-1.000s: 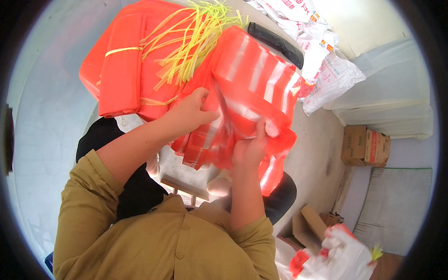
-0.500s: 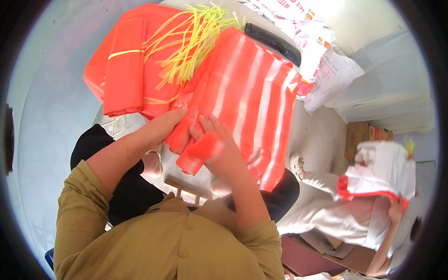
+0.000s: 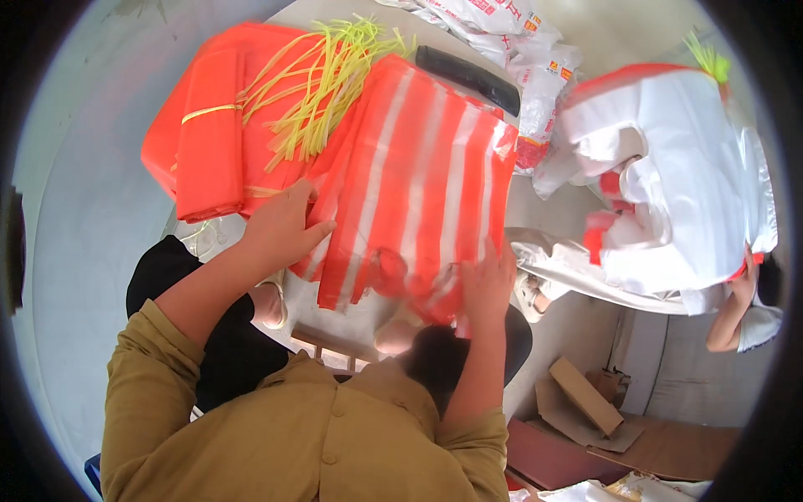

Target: The person organizes plastic bags by folding, separating, and smoothing bundles of striped and white plastic bags by hand on a table.

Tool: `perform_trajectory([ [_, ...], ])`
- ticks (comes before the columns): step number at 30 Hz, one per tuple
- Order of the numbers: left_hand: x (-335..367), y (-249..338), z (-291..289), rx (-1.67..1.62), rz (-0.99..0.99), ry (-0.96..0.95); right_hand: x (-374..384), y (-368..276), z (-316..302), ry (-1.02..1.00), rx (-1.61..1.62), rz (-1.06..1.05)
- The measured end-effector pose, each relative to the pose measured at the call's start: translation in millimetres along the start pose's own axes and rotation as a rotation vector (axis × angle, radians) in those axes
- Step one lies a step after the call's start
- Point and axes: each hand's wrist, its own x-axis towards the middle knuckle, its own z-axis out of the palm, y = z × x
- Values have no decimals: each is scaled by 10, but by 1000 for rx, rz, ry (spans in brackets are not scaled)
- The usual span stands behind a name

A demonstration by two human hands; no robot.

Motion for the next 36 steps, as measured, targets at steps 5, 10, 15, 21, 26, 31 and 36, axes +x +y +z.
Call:
perform_trajectory([
  [5,197,-348,395,174,425,431,-120,444,427,-26,407,179],
  [10,502,-605,531,33,473,202,-61,707,425,19,823,351],
  [15,577,-634,455,-1282,25,-160,-148,572,448,56,1270,424],
  [21,574,-605,413,-1197,-91,2,-88,546,424,81,1588,406],
  [26,582,-519,348,-986,193,267,-28,534,327,23,1918,292],
  [31,510,-285,121,-834,373,265,-66,594,189,-69,2119,164],
  [36,526,-230,69,-547,273,119,-56,765,115,101,1471,463],
])
